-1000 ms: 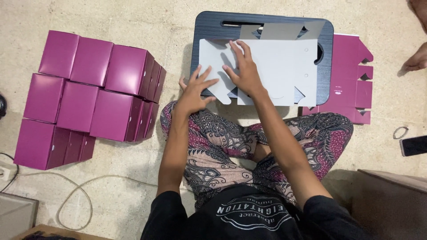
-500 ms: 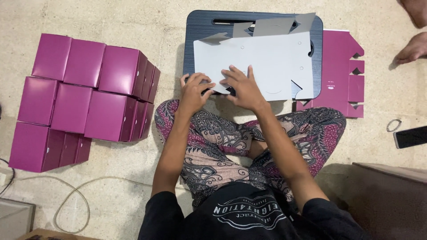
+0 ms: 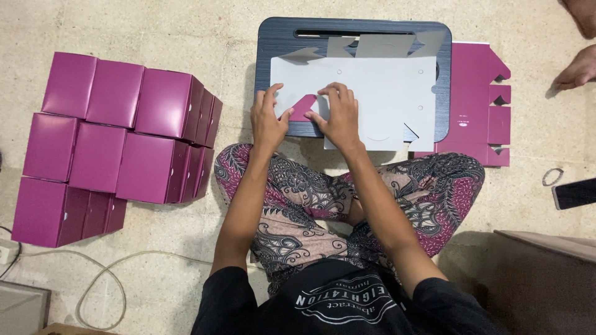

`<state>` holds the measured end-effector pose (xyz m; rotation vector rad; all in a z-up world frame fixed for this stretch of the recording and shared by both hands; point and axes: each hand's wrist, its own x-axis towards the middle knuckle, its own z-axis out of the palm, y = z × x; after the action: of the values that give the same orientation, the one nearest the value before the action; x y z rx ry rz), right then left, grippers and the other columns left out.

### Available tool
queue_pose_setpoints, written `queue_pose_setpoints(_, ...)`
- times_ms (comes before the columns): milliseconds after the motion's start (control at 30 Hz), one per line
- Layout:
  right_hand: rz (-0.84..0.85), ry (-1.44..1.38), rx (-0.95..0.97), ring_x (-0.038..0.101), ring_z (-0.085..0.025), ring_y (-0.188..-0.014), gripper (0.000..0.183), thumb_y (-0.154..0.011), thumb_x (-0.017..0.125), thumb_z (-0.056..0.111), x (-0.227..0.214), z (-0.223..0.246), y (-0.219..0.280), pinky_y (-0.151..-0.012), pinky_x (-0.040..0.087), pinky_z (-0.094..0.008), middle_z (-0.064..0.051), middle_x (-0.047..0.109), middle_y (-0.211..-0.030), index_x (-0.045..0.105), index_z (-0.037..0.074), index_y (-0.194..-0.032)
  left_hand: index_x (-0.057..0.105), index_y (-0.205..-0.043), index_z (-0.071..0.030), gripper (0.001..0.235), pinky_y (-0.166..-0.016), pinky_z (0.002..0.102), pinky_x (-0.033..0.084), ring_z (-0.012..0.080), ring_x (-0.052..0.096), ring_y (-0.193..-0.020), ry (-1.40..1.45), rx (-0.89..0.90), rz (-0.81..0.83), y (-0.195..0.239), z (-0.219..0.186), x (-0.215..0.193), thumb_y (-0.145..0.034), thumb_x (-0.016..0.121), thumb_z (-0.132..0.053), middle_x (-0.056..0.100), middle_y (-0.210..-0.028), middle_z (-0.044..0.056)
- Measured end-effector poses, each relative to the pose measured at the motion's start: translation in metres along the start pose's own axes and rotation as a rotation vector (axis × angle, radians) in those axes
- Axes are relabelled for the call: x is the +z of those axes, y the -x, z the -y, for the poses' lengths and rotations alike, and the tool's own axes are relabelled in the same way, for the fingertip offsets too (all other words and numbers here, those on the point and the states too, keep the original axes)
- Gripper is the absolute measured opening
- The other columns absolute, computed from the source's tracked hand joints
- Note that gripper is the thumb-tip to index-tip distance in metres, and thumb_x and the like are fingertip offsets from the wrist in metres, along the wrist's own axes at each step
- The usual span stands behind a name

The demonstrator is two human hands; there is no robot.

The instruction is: The person sits on the floor and folds flat pink cardboard sheets into small rectangular boxes. They fold the sides, tuck the flaps, and stack the finished boxes to the left. The process is repeated multiple times.

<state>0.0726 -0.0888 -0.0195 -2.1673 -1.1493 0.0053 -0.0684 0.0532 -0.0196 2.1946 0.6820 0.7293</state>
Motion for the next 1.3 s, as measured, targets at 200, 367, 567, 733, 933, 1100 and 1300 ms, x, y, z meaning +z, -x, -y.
queue_pose_setpoints(200, 0.102, -0.057, -0.035, 0.057, -0.032, -0.111, 0.046, -0.082, 0.09, 0.029, -0.023, 0.015, 0.002, -0.09, 0.045, -0.047, -0.012, 0.055, -0.132, 0.068, 0.018, -0.121, 0.077, -0.096, -0.018, 0.016, -0.082, 0.048, 0.043, 0.031, 0.056, -0.096, -0.159, 0.146, 0.015, 0.0, 0.014, 0.013, -0.085, 0.077, -0.006, 0.049, -0.101, 0.002)
queue_pose_setpoints(367, 0.362, 0.083, -0.14, 0.044, -0.036, -0.139, 0.065, -0.082, 0.08, 0.052, -0.077, 0.004, 0.024, -0.108, 0.027, -0.067, -0.009, 0.055, -0.147, 0.062, 0.024, -0.138, 0.076, -0.099, -0.027, 0.042, -0.098, 0.057, 0.02, 0.0271, 0.046, -0.12, -0.307, 0.44, 0.13, 0.014, -0.015, 0.005, -0.077, 0.067, 0.007, 0.06, -0.119, 0.0)
queue_pose_setpoints(567, 0.614, 0.259, -0.075, 0.022, -0.032, -0.157, 0.09, -0.076, 0.082, 0.054, -0.099, 0.006, 0.041, -0.117, 0.003, -0.076, -0.008, 0.034, -0.168, 0.049, 0.022, -0.153, 0.069, -0.127, -0.028, 0.063, -0.105, 0.073, 0.003, 0.0346, 0.033, -0.142, -0.26, 0.451, 0.37, 0.024, -0.037, 0.016, -0.067, 0.079, -0.01, 0.053, -0.147, 0.004)
queue_pose_setpoints(733, 0.549, 0.247, -0.071, 0.027, -0.028, -0.156, 0.079, -0.078, 0.084, 0.025, -0.088, -0.001, 0.046, -0.119, 0.007, -0.074, -0.007, 0.039, -0.165, 0.052, 0.017, -0.15, 0.074, -0.117, -0.029, 0.05, -0.106, 0.07, 0.007, 0.0285, 0.041, -0.135, -0.304, 0.464, 0.273, 0.028, -0.015, 0.037, -0.071, 0.085, -0.015, 0.061, -0.134, -0.001)
queue_pose_setpoints(933, 0.371, 0.179, -0.051, 0.051, -0.023, -0.141, 0.021, -0.092, 0.072, 0.028, -0.066, -0.028, 0.04, -0.118, 0.027, -0.064, -0.001, 0.064, -0.143, 0.075, 0.025, -0.113, 0.076, -0.089, -0.032, 0.004, -0.105, 0.056, 0.014, 0.0165, 0.05, -0.115, -0.143, 0.389, 0.175, 0.017, -0.018, 0.048, -0.087, 0.076, -0.029, 0.067, -0.106, -0.01)
queue_pose_setpoints(1100, 0.065, 0.104, -0.014, 0.058, -0.02, -0.116, 0.038, -0.087, 0.082, 0.033, -0.031, -0.056, 0.029, -0.09, 0.045, -0.041, 0.0, 0.067, -0.124, 0.07, 0.016, -0.119, 0.066, -0.091, -0.021, 0.022, -0.096, 0.048, 0.027, 0.0166, 0.054, -0.1, -0.195, 0.226, 0.063, 0.01, 0.0, 0.084, -0.091, 0.073, -0.042, 0.062, -0.091, -0.007)
queue_pose_setpoints(1300, -0.026, 0.005, 0.006, 0.052, -0.031, -0.119, 0.071, -0.082, 0.09, 0.026, -0.049, -0.034, 0.03, -0.09, 0.043, -0.044, -0.011, 0.056, -0.135, 0.056, 0.012, -0.143, 0.066, -0.126, -0.021, 0.042, -0.094, 0.048, 0.03, 0.0216, 0.056, -0.098, -0.204, 0.22, 0.035, 0.009, -0.04, 0.062, -0.087, 0.079, -0.029, 0.061, -0.096, -0.002)
